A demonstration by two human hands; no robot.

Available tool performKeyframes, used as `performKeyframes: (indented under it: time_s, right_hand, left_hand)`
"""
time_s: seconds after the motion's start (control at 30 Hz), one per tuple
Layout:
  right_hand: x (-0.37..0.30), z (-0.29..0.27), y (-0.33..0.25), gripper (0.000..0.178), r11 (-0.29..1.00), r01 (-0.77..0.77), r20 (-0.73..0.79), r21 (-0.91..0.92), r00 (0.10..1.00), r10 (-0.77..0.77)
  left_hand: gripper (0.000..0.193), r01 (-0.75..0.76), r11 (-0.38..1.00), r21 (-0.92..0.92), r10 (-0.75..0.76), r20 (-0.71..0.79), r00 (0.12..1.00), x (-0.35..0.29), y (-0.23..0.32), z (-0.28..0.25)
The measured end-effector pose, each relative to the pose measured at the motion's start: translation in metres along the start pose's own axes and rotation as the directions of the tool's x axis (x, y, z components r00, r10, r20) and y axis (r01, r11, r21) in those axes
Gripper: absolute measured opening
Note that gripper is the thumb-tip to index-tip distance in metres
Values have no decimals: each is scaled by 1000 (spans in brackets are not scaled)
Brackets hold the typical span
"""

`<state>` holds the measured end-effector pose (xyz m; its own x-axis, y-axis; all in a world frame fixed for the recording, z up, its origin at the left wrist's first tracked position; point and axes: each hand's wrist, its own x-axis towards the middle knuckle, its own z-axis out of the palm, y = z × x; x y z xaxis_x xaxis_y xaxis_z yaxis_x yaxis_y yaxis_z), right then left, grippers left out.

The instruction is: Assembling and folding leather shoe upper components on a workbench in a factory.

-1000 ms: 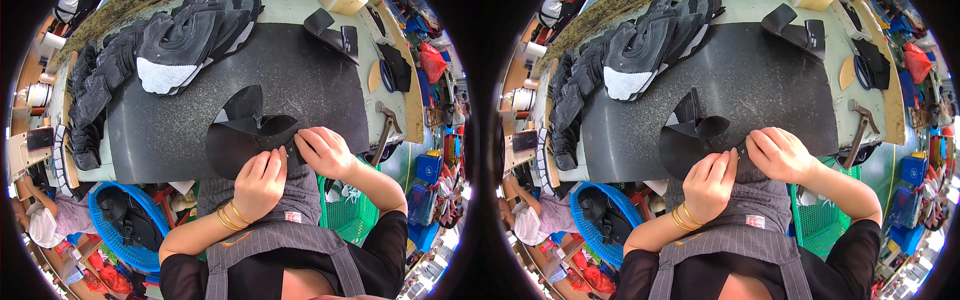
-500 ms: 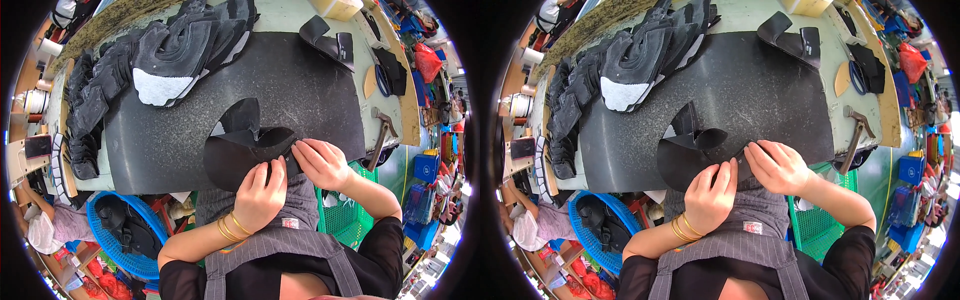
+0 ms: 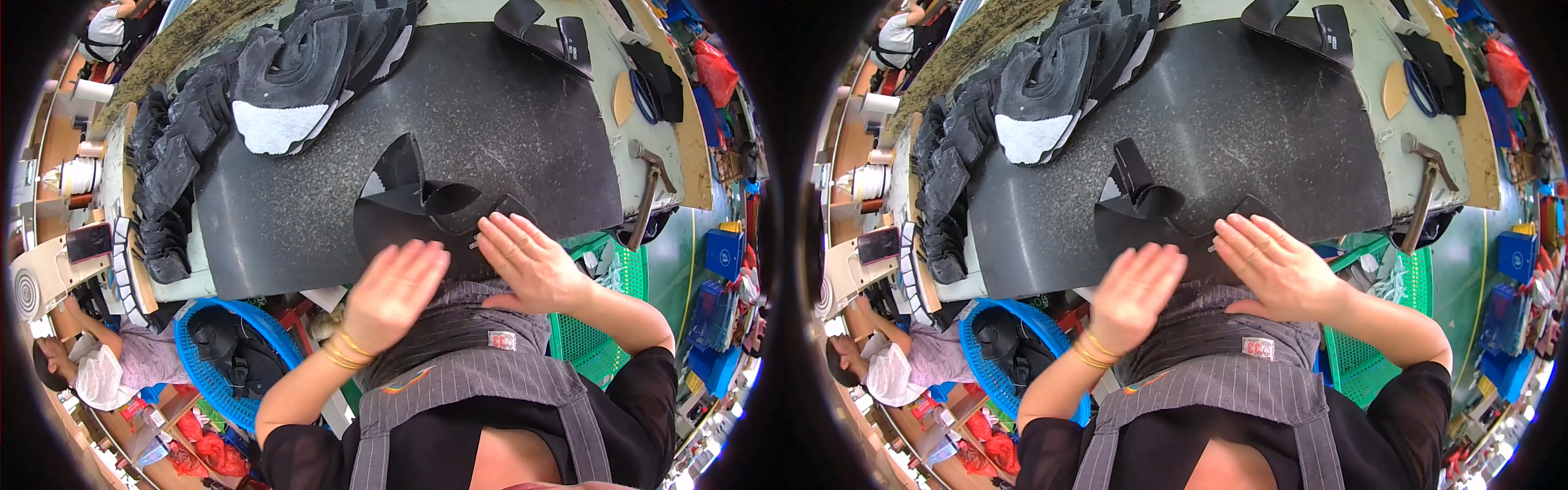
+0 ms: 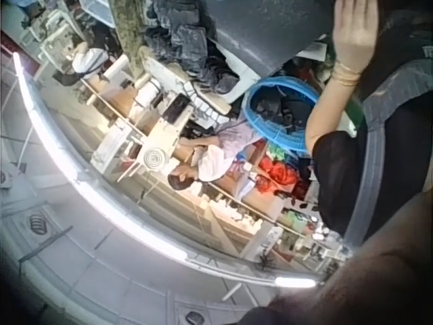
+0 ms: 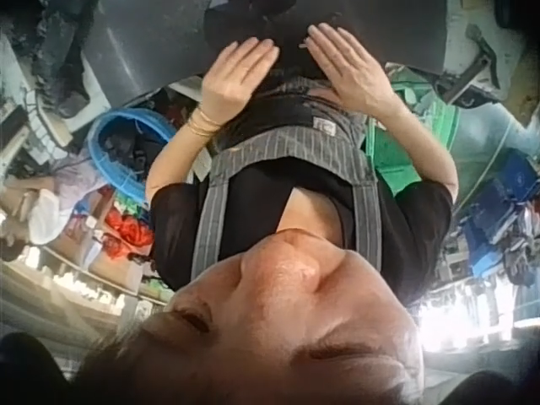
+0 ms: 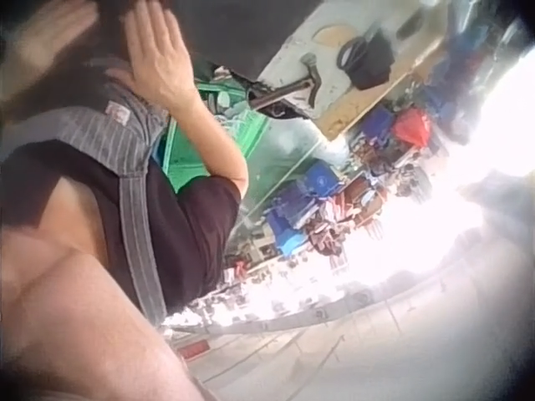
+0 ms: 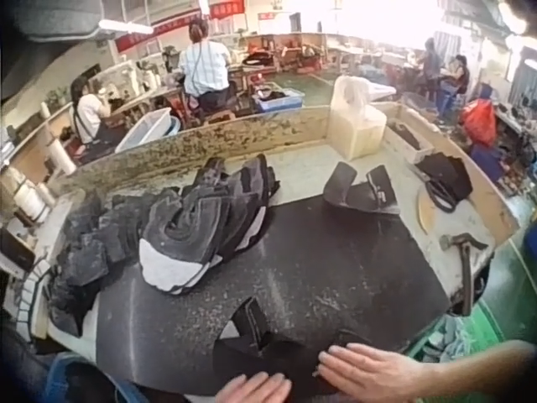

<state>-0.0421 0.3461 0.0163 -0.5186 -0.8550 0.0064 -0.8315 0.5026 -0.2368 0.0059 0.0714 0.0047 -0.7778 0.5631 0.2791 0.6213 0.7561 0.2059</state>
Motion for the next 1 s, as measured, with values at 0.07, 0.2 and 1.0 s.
performKeyframes:
  time_s: [0.07,0.2,1.0]
  right_hand:
    - [-2,-9,13,83,999,11,-86,53,996,-6]
    - [39,-51,38,45,892,54,-411,449,899,153]
    - [68,28,-47,50,998,-67,-516,11,854,63]
  left_hand:
    - [41,-56,998,-32,54,-58,997,-3,-23,-14]
    - [34,-22,989,144,35,-87,996,54,25,-15]
    - [28,-212,976,-43,216,149,965,44,-70,-55]
